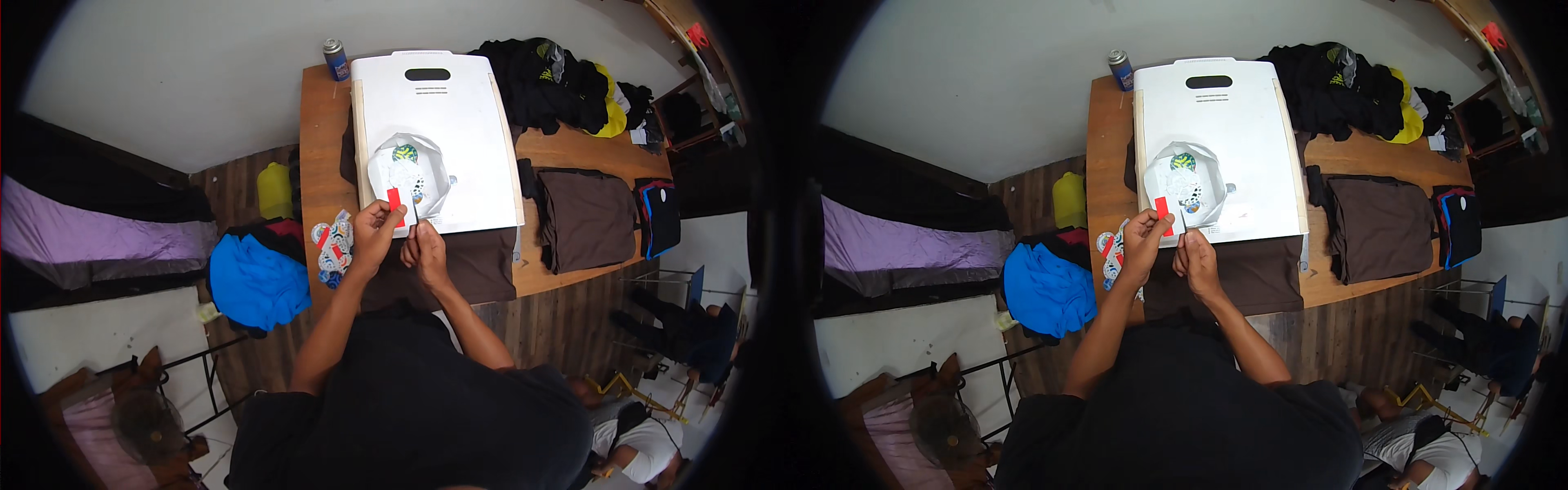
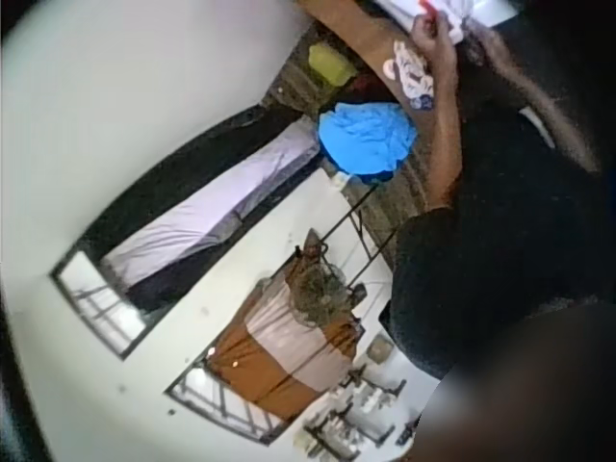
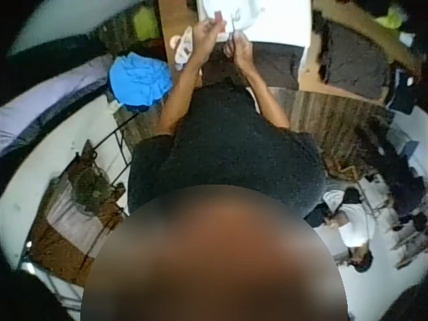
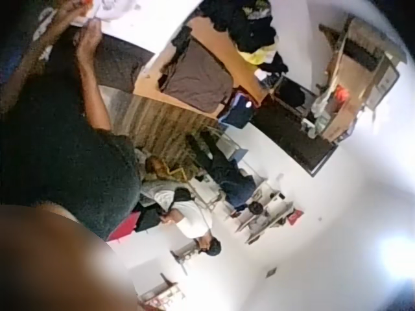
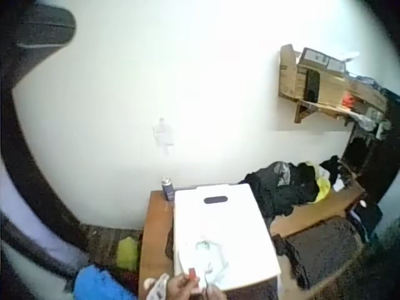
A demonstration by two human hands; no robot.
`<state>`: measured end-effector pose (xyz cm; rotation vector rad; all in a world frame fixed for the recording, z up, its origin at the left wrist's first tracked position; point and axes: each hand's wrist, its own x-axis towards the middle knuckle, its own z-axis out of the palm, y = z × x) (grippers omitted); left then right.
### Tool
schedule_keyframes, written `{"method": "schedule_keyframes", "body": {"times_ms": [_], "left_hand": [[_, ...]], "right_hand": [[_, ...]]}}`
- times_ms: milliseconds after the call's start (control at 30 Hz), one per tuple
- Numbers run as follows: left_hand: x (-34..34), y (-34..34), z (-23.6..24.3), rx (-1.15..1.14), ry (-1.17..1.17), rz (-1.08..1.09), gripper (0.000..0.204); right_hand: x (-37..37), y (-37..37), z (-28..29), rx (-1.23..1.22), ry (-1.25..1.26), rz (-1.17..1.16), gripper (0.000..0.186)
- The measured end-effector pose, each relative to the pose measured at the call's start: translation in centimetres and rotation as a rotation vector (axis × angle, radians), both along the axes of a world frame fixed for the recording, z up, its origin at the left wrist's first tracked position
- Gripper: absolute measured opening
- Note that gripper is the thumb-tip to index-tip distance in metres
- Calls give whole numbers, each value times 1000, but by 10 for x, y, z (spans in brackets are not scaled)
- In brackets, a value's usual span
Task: Aligning a t-shirt on a printing board, measuring for placement, and using a heat press to apply a design.
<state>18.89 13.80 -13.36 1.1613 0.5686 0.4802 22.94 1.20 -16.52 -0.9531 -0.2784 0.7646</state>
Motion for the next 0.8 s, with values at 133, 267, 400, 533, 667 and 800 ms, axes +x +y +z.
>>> {"method": "schedule_keyframes", "body": {"times_ms": [133, 267, 400, 533, 667, 800], "left_hand": [[-1, 1, -1, 11, 7, -3, 13], [-1, 1, -2, 6, 14, 9, 13], [-1, -1, 1, 6, 13, 3, 13], [-5, 0, -2, 11, 15, -75, 11], [-15, 4, -8, 171, 35, -271, 9], [-16, 7, -4, 369, 33, -314, 9]], "right_hand": [[0, 0, 0, 14, 14, -14, 34], [1, -3, 1, 31, 17, 14, 34], [0, -5, -7, 8, -13, 7, 35], [8, -4, 4, -7, 24, -72, 34], [31, -1, 24, -46, 82, -112, 27], [36, 2, 27, -214, -119, -118, 10]]}}
